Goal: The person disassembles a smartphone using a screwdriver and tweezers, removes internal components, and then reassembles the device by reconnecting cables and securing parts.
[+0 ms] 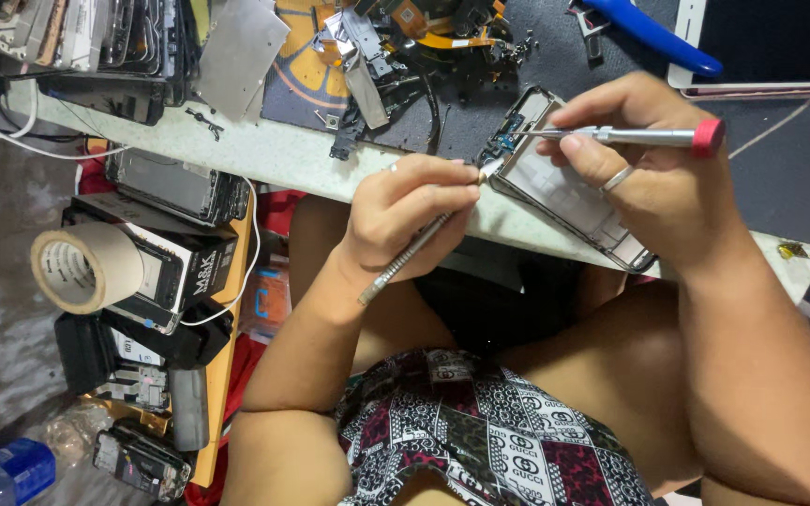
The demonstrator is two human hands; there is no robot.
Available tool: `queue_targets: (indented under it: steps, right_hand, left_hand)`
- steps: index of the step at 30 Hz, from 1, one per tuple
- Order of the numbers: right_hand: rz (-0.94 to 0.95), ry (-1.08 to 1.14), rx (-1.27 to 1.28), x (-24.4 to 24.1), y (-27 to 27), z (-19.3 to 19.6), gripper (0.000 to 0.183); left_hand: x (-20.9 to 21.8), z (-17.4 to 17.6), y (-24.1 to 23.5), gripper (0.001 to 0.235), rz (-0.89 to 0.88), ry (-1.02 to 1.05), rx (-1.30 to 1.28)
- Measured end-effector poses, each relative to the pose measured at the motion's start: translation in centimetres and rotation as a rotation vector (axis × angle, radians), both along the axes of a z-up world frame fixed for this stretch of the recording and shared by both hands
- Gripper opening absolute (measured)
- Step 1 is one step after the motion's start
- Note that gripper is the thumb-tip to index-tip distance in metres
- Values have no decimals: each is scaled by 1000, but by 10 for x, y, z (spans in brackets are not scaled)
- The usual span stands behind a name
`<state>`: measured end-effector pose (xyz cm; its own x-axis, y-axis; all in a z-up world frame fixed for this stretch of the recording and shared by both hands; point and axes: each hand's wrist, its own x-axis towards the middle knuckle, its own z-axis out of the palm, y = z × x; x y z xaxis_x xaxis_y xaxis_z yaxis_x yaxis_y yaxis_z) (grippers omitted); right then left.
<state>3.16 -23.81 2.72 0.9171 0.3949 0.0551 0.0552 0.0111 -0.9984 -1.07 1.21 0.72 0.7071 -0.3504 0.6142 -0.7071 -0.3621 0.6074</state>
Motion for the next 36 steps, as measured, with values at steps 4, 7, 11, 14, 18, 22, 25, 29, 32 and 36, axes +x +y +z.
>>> queue_targets:
  steps: [4,7,11,14,18,22,25,29,32,36]
  right_hand:
    - [-12,14,-87,1,-7,-10,13]
    - [-20,-24,-147,-1,-9,-17,14]
    - [-36,-42,-163,-4,-8,-20,12]
    - [-32,-82,-186,-5,-6,-19,12]
    - [-25,-76,-177,-5,-6,-18,11]
    - [-17,-56,-141,-5,-5,-18,12]
    - [-11,-47,-144,-4,-6,-18,12]
    - [-9,-84,-195,-3,-7,-16,12]
    - [-19,-85,-220,-4,-8,-17,12]
    - [-11,-106,-195,-3,-6,-17,12]
  left_hand:
    - [0,-8,0,22,-7,-73,78]
    - [0,-9,1,23,-18,-98,99]
    - [-1,-9,1,23,-10,-88,112]
    - [0,-10,1,23,-18,-85,107]
    - [0,-11,0,23,-14,-89,111]
    - [-1,-10,0,24,-3,-103,151]
    - [-1,-11,-1,23,3,-116,160]
    - [-3,-11,-2,23,18,-166,204]
    - [-4,-13,-1,24,22,-198,233]
    - [-5,-15,1,21,17,-94,161]
